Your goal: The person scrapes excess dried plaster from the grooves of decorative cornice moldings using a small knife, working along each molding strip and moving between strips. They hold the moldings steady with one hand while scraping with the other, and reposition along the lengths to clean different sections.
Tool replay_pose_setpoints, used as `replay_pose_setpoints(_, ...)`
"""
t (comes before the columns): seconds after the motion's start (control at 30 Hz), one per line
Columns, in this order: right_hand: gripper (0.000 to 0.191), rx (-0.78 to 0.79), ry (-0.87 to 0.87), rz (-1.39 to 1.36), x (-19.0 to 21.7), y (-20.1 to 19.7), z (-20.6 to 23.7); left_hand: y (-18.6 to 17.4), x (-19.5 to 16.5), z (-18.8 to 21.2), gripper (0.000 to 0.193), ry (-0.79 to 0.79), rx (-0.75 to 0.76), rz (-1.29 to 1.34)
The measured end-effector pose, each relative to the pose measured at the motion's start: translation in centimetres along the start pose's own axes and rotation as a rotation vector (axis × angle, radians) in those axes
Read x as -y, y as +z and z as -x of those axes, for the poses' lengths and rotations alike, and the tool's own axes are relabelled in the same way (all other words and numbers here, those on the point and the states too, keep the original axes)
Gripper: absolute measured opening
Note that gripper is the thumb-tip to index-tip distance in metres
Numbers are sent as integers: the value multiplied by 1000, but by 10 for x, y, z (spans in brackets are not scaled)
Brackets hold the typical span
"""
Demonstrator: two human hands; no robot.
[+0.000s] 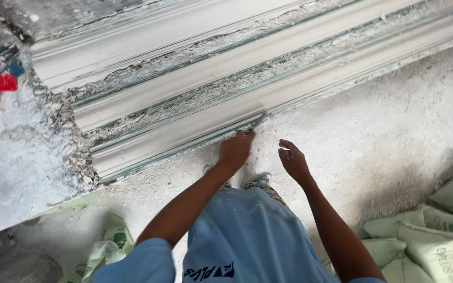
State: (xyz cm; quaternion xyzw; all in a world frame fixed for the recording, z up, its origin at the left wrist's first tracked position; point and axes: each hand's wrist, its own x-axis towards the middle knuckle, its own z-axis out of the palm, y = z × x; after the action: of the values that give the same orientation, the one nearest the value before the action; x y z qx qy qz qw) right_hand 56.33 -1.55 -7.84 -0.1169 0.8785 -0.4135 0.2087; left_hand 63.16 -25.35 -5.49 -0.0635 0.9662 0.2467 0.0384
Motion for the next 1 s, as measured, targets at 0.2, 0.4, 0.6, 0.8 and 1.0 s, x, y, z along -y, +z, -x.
replay_pose_setpoints(0.2, 32, -56, 218, -158, -18, -12, 33, -29, 24, 32, 42, -88, 103, -72)
replay_pose_setpoints(0.4, 34, -25, 330, -132, -23, -18, 24, 15, -62, -70, 35, 24, -12, 24)
replay_pose_setpoints(0.6, 31, -38, 150, -286, -47, -49, 0, -5, -35, -53, 38, 21, 38, -128)
replay_pose_setpoints(0.8, 31, -41, 179, -401, -107, -105, -2, -24, -14, -28, 31, -15, -54, -214)
replay_pose_setpoints(1.0, 30, 31, 107, -285, -142, -173, -46, 59, -139, -158, 39, 33, -138, -177)
